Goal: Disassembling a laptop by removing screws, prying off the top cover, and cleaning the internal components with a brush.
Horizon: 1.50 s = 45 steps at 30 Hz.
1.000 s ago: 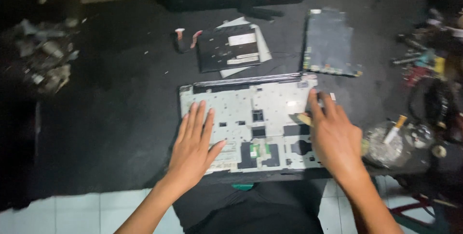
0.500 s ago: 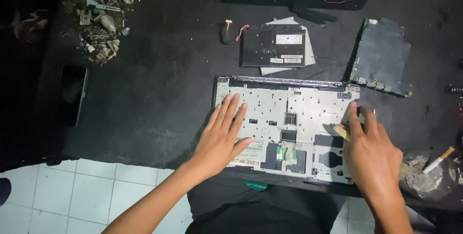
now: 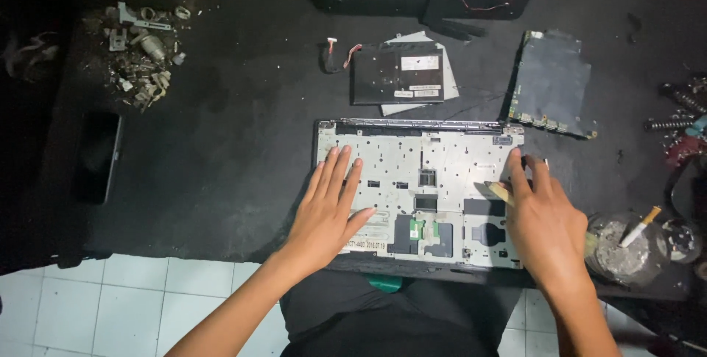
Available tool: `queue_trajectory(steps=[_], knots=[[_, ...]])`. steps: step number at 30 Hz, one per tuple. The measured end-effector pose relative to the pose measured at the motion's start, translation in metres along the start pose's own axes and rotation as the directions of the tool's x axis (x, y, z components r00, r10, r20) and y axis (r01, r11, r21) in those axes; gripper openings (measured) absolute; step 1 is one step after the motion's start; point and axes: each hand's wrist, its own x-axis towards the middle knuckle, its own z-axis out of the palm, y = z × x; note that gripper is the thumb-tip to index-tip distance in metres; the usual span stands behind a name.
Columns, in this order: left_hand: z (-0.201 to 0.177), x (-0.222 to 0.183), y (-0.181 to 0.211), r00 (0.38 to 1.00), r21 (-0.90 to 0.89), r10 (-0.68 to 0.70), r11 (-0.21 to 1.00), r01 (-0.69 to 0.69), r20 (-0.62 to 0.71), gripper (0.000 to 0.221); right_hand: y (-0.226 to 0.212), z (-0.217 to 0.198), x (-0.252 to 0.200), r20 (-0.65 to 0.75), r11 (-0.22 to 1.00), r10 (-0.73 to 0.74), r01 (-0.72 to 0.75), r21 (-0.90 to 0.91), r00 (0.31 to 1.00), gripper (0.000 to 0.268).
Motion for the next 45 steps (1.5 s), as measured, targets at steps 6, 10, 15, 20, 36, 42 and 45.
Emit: queue_trajectory(steps=[6,10,15,20,36,42,45], knots=[[0.002,-0.001,0.000,1.000,0.001,-0.012,1.000,0.012,-0.010,0.079,0.000,-0.001,0.001,0.016,1.000,0.005,-0.005,0.007,1.000,0.081],[0.002,-0.001,0.001,1.000,-0.005,-0.012,1.000,0.012,-0.004,0.079,-0.002,-0.005,0.002,0.052,1.000,0.022,-0.023,0.015,0.998,0.081],[0.001,-0.001,-0.001,1.000,0.014,0.011,1.000,-0.010,-0.009,0.079,-0.003,-0.010,0.000,0.058,0.998,0.034,-0.037,0.044,0.998,0.082],[0.002,0.000,-0.001,1.000,0.018,-0.007,1.000,0.007,0.017,0.080,0.017,-0.030,0.003,-0.222,0.956,-0.029,0.092,0.280,0.975,0.092],[-0.006,0.001,-0.006,0.995,-0.015,0.031,0.999,-0.029,0.091,0.084,0.089,0.012,0.041,-0.187,0.969,-0.182,0.145,-0.198,0.965,0.021],[-0.059,0.033,-0.003,0.897,-0.194,-0.131,0.953,0.231,0.423,0.066,0.087,-0.004,0.012,-0.397,0.983,-0.072,-0.004,-0.185,0.915,0.034],[-0.079,0.046,-0.005,0.884,-0.261,-0.227,0.899,0.351,0.408,0.050,0.076,-0.014,-0.033,-0.383,0.967,0.000,-0.098,-0.237,0.924,0.039]])
